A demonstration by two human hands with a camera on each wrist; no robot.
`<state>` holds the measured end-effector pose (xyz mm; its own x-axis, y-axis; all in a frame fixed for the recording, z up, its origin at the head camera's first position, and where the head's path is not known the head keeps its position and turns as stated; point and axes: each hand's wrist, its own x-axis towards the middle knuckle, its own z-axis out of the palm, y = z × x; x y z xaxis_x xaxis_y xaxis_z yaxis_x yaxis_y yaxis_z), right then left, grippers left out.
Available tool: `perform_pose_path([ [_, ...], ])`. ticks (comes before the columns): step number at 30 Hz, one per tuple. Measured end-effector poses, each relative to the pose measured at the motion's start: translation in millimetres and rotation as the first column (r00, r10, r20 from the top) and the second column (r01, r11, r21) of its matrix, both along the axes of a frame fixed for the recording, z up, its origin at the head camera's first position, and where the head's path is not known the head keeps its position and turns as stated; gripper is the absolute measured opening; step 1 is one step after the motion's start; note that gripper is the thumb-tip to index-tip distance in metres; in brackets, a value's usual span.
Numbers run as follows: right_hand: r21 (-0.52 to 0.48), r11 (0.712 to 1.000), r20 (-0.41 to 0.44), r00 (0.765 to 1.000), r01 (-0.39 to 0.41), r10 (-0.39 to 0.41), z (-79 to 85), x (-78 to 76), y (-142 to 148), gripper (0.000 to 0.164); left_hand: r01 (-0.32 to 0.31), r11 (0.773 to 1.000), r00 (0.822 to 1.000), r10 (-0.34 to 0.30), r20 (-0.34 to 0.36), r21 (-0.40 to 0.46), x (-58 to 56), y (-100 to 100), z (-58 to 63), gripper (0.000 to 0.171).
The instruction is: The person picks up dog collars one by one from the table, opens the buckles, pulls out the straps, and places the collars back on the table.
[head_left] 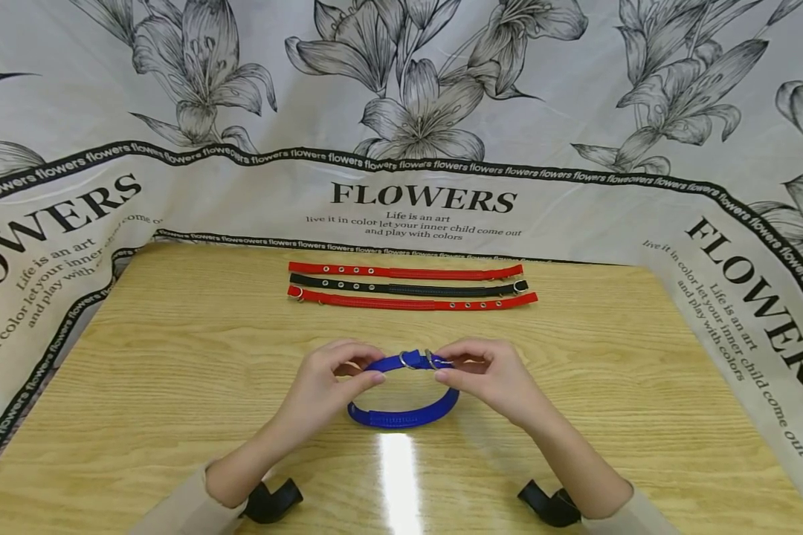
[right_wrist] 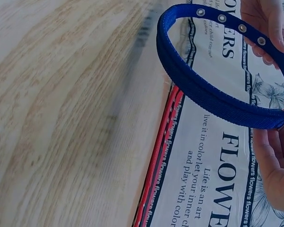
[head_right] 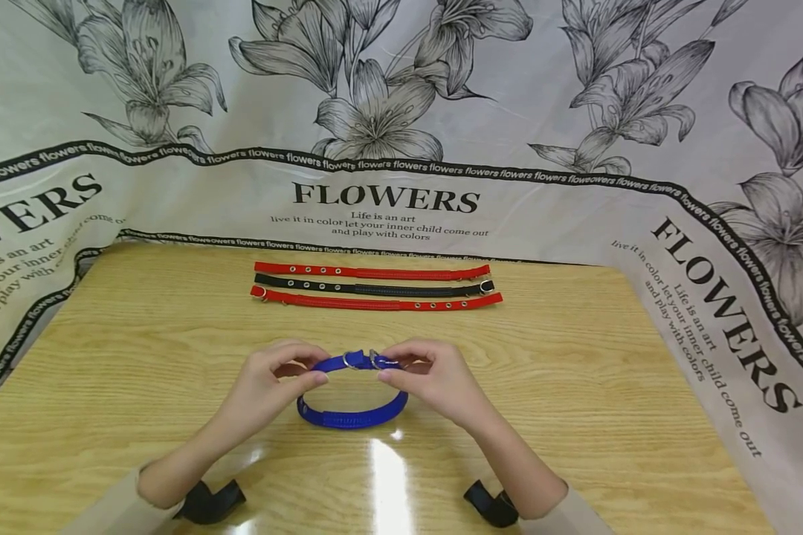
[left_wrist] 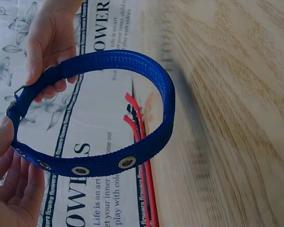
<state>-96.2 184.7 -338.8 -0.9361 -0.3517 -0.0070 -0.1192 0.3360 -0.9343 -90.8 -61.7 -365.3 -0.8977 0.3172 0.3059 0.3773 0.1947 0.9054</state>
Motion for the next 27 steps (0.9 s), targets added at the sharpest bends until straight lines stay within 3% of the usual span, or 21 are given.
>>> perform_pose_path([
  [20,0.003,1.0,-0.005,1.0,0.025,-0.025,2.4,1.8,6,0.024,0.017,0.999,0.999,-0.015,-0.048,0.039,1.1,-7,-2.1,0.018],
  [27,-0.011,0.998,0.022,0.998,0.063,-0.063,5.7,3.4,11,0.029,-0.023,0.999,1.0,0.023,0.014,0.026,0.8,-12,-1.8,0.017],
])
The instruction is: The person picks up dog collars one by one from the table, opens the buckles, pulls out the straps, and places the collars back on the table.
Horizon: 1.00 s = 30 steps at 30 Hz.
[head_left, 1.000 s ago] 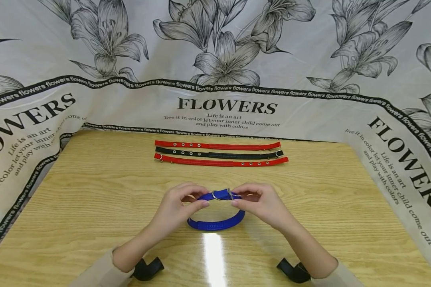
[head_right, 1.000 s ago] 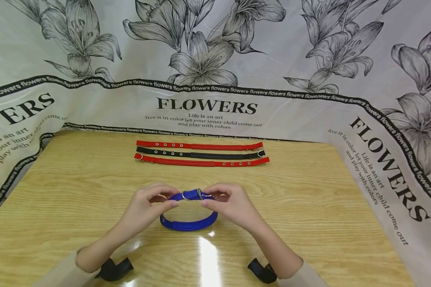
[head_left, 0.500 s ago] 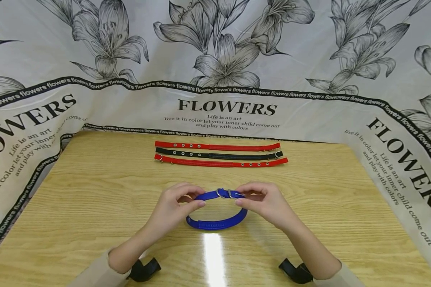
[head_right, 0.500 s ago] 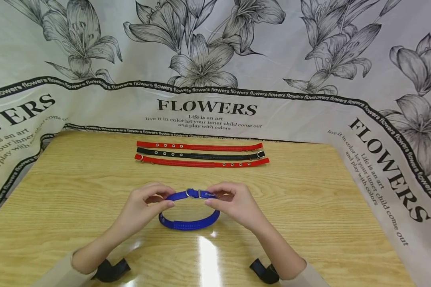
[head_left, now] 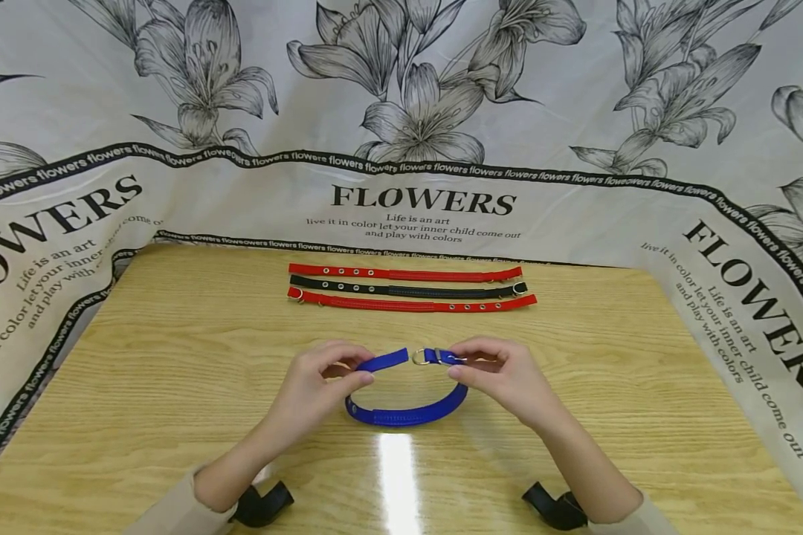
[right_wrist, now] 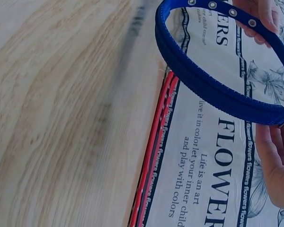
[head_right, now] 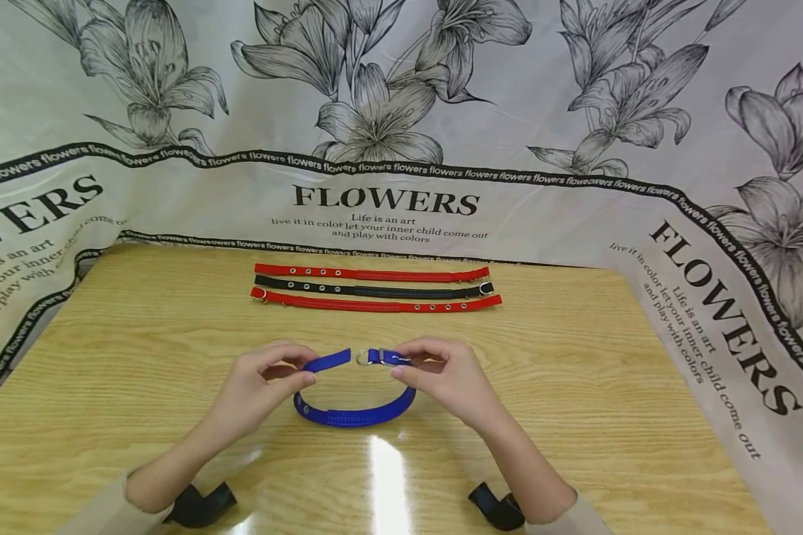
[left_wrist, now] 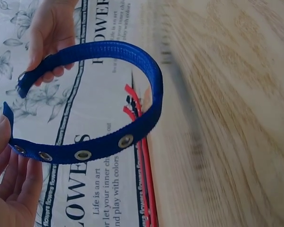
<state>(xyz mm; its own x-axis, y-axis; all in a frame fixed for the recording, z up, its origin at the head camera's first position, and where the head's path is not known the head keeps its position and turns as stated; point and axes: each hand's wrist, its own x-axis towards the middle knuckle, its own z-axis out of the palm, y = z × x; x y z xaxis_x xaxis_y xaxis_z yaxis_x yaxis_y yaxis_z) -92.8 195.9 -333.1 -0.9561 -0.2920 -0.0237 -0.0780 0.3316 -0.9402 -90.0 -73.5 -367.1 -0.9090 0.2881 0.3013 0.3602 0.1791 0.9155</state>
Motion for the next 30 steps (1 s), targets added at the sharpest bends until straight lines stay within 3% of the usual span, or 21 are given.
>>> perform_pose_path([
  [7,-0.034,0.998,0.022,0.998,0.052,-0.051,2.2,-0.2,7,0.03,-0.049,0.997,0.998,0.046,0.048,0.054,-1.8,-11,2.7,0.019],
  [13,-0.045,0.998,-0.034,0.999,0.039,-0.04,1.6,-0.9,11,0.031,-0.108,0.992,0.994,0.106,0.038,0.065,-3.1,-16,1.5,0.022],
  [17,-0.035,0.999,-0.091,0.995,0.029,-0.032,1.6,-1.0,15,0.032,-0.136,0.989,0.991,0.136,-0.008,0.065,-4.4,-20,0.7,0.025],
  [19,-0.001,0.999,-0.133,0.99,0.044,-0.043,1.0,-1.7,17,0.031,-0.155,0.987,0.983,0.158,-0.098,0.033,-6.3,-23,-0.4,0.028],
  [21,0.071,0.995,-0.209,0.976,0.069,-0.053,-1.0,-2.9,20,0.03,-0.197,0.979,0.952,0.179,-0.246,-0.049,-9.5,-26,-2.7,0.033],
  [24,0.199,0.971,-0.346,0.936,0.135,-0.06,-5.5,-5.1,23,0.03,-0.294,0.942,0.861,0.187,-0.473,-0.161,-14.9,-31,-6.8,0.042],
  [25,0.238,0.958,-0.386,0.921,0.16,-0.058,-7.3,-5.9,24,0.029,-0.327,0.926,0.83,0.186,-0.526,-0.189,-16.4,-32,-8.3,0.044],
  [26,0.272,0.945,-0.423,0.905,0.184,-0.054,-9.1,-6.7,25,0.028,-0.343,0.916,0.811,0.18,-0.556,-0.205,-17.8,-34,-10.0,0.044],
  [27,0.297,0.932,-0.449,0.892,0.205,-0.053,-10.7,-7.6,26,0.027,-0.35,0.913,0.803,0.176,-0.569,-0.211,-18.8,-35,-11.5,0.043],
  [30,0.339,0.905,-0.495,0.867,0.256,-0.06,-14.4,-10.3,30,0.022,-0.35,0.913,0.813,0.183,-0.552,-0.212,-20.1,-38,-13.9,0.033],
])
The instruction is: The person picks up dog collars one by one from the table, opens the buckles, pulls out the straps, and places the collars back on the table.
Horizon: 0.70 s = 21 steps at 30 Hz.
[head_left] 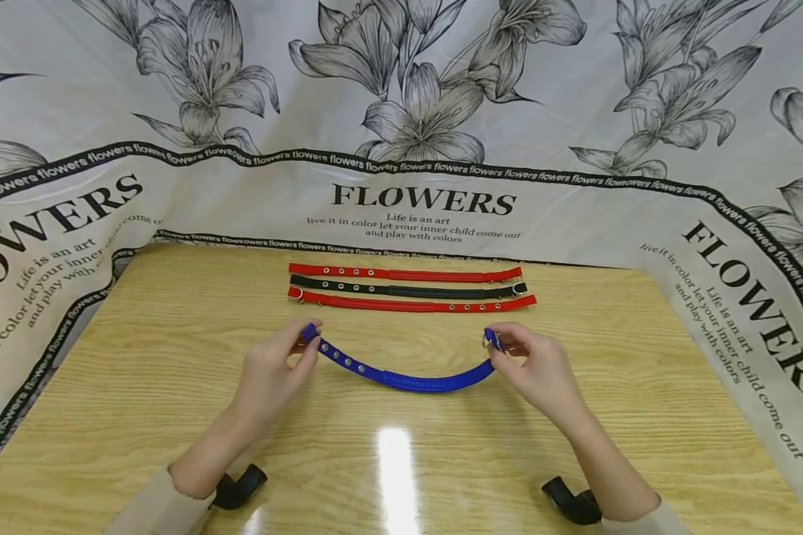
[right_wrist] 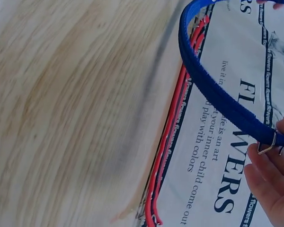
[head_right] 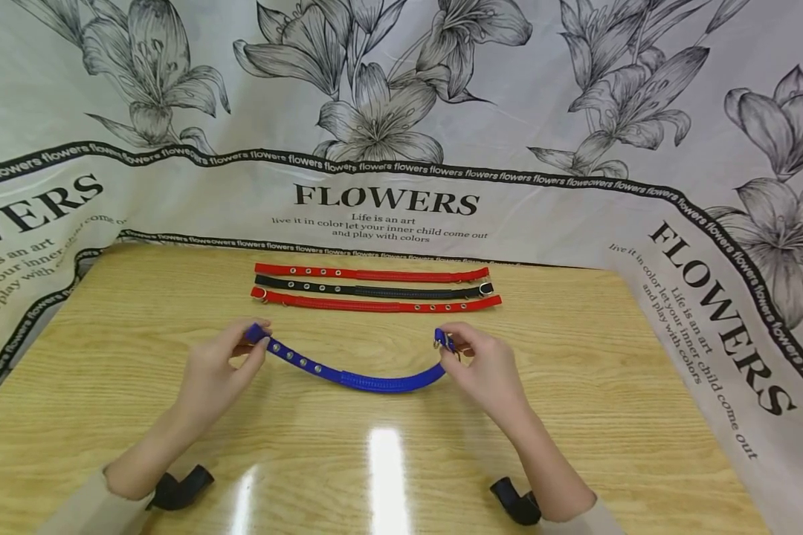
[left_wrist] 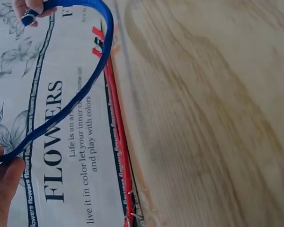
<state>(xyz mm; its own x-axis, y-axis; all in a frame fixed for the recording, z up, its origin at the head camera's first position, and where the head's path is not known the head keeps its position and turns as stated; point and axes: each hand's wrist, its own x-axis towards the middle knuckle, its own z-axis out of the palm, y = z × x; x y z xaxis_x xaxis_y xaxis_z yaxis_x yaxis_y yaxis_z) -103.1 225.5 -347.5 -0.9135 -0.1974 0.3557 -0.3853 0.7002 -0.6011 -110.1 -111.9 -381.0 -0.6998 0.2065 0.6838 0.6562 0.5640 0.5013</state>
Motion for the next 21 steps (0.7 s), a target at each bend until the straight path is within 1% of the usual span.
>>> perform_pose_path([
  [3,0.012,0.999,-0.018,0.999,0.032,-0.032,-2.6,-3.4,5,0.02,-0.013,1.0,0.999,0.012,0.032,0.028,-1.4,-3,-0.6,0.022],
  [7,0.009,0.998,-0.043,0.997,0.069,-0.068,-2.7,-7.8,11,0.02,-0.05,0.996,0.997,0.045,0.067,0.08,-4.4,-9,0.5,0.018],
  [10,0.006,0.994,-0.078,0.991,0.111,-0.11,-1.0,-10.5,16,0.019,-0.075,0.987,0.989,0.055,0.135,0.144,-6.4,-13,2.7,0.015],
  [12,-0.015,0.99,-0.074,0.987,0.143,-0.144,0.1,-11.7,19,0.019,-0.099,0.976,0.975,0.057,0.213,0.195,-7.3,-17,5.0,0.013],
  [13,-0.029,0.987,-0.063,0.985,0.158,-0.159,0.6,-12.2,21,0.019,-0.115,0.969,0.964,0.056,0.258,0.22,-7.7,-19,6.5,0.012],
  [14,-0.049,0.984,-0.043,0.984,0.173,-0.175,1.2,-12.6,23,0.018,-0.133,0.96,0.949,0.052,0.31,0.246,-8.1,-21,7.9,0.012],
  [15,-0.069,0.979,-0.015,0.981,0.191,-0.192,1.8,-13.0,25,0.019,-0.149,0.95,0.932,0.043,0.36,0.273,-8.5,-23,9.5,0.014],
  [17,-0.111,0.968,0.049,0.974,0.225,-0.221,2.3,-13.8,28,0.021,-0.178,0.928,0.891,0.012,0.453,0.327,-9.5,-27,12.3,0.019],
  [19,-0.162,0.953,0.127,0.963,0.258,-0.239,2.9,-14.4,31,0.026,-0.197,0.908,0.853,-0.028,0.521,0.37,-11.2,-31,14.0,0.024],
  [21,-0.255,0.925,0.214,0.949,0.282,-0.231,3.7,-14.8,34,0.03,-0.21,0.885,0.82,-0.072,0.568,0.415,-12.9,-34,14.5,0.028],
])
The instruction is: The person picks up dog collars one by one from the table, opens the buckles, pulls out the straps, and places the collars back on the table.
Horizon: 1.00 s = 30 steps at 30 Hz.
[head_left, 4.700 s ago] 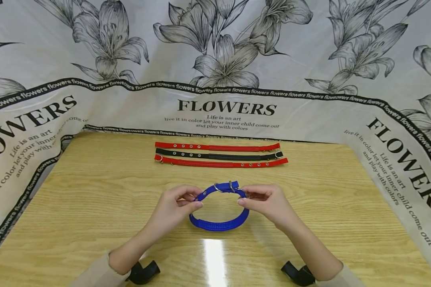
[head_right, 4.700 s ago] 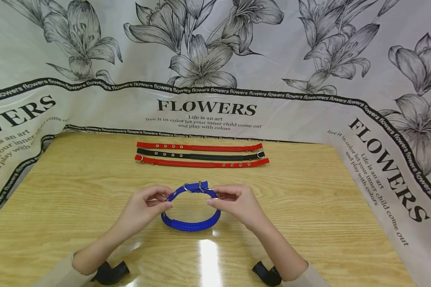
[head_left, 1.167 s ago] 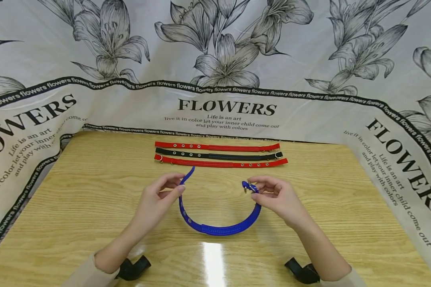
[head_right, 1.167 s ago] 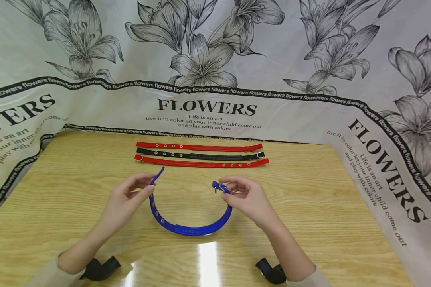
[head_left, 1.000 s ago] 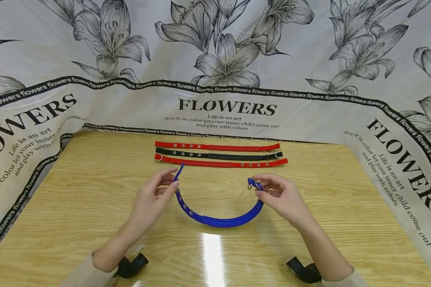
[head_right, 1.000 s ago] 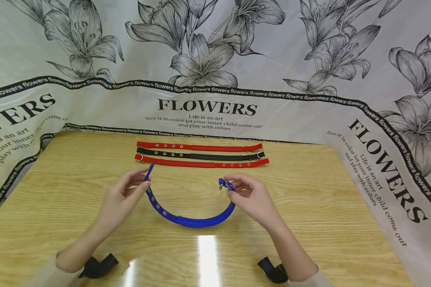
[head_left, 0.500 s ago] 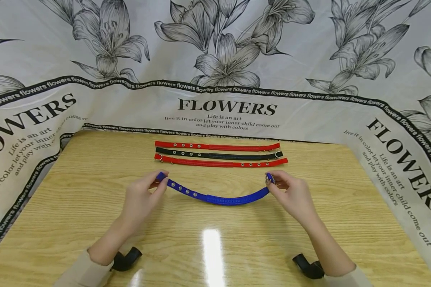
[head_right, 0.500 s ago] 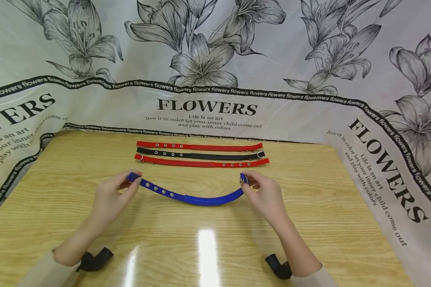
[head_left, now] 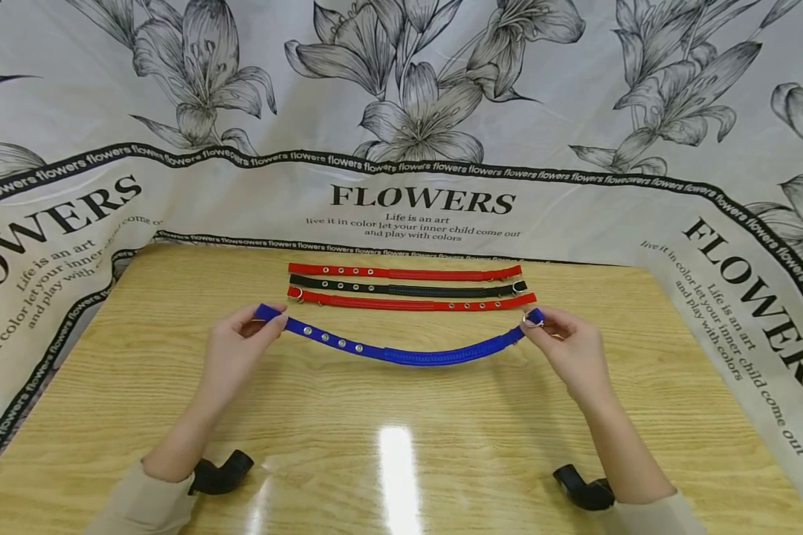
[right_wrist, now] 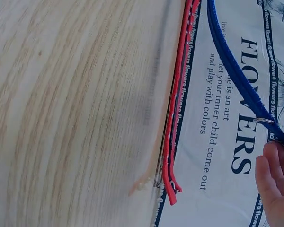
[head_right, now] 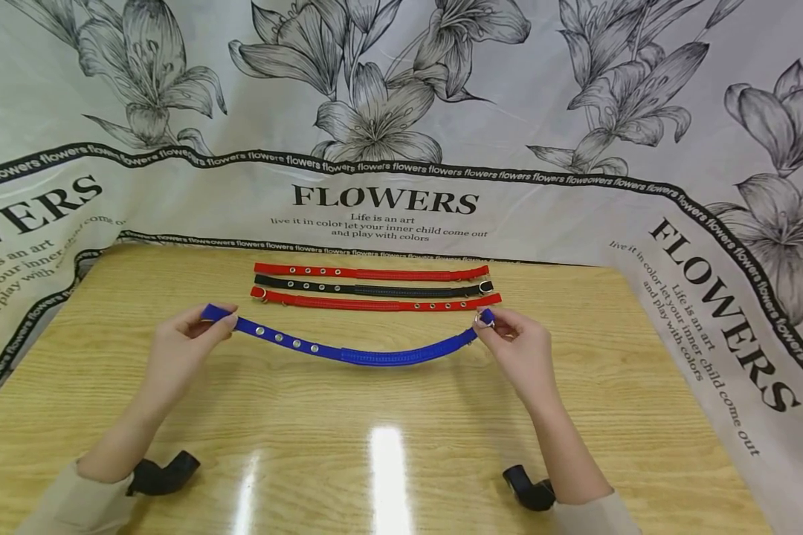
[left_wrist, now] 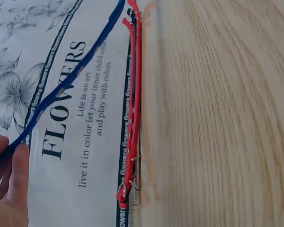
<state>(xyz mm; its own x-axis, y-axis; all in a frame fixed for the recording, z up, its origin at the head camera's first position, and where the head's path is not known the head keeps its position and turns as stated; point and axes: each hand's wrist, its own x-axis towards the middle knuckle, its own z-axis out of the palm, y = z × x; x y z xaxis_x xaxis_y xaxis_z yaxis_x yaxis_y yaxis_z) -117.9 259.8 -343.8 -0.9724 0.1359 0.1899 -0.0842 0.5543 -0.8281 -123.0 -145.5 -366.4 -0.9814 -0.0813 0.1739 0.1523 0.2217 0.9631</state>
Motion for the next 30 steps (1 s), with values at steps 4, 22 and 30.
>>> perform_pose_path([
  [4,-0.33,0.944,0.061,0.998,-0.004,0.025,1.9,-1.9,7,0.016,-0.012,0.994,0.997,0.003,0.083,0.113,-4.0,-5,-2.0,0.032],
  [22,-0.94,0.329,0.009,0.961,-0.085,0.275,4.7,-5.9,25,0.021,-0.067,0.778,0.992,-0.016,0.126,0.624,-8.2,-11,-1.0,0.007],
  [30,-0.997,-0.05,-0.076,0.91,-0.061,0.408,-4.0,-6.4,29,0.027,-0.128,0.548,0.953,-0.164,0.256,0.827,-10.8,-11,-0.4,0.011],
])
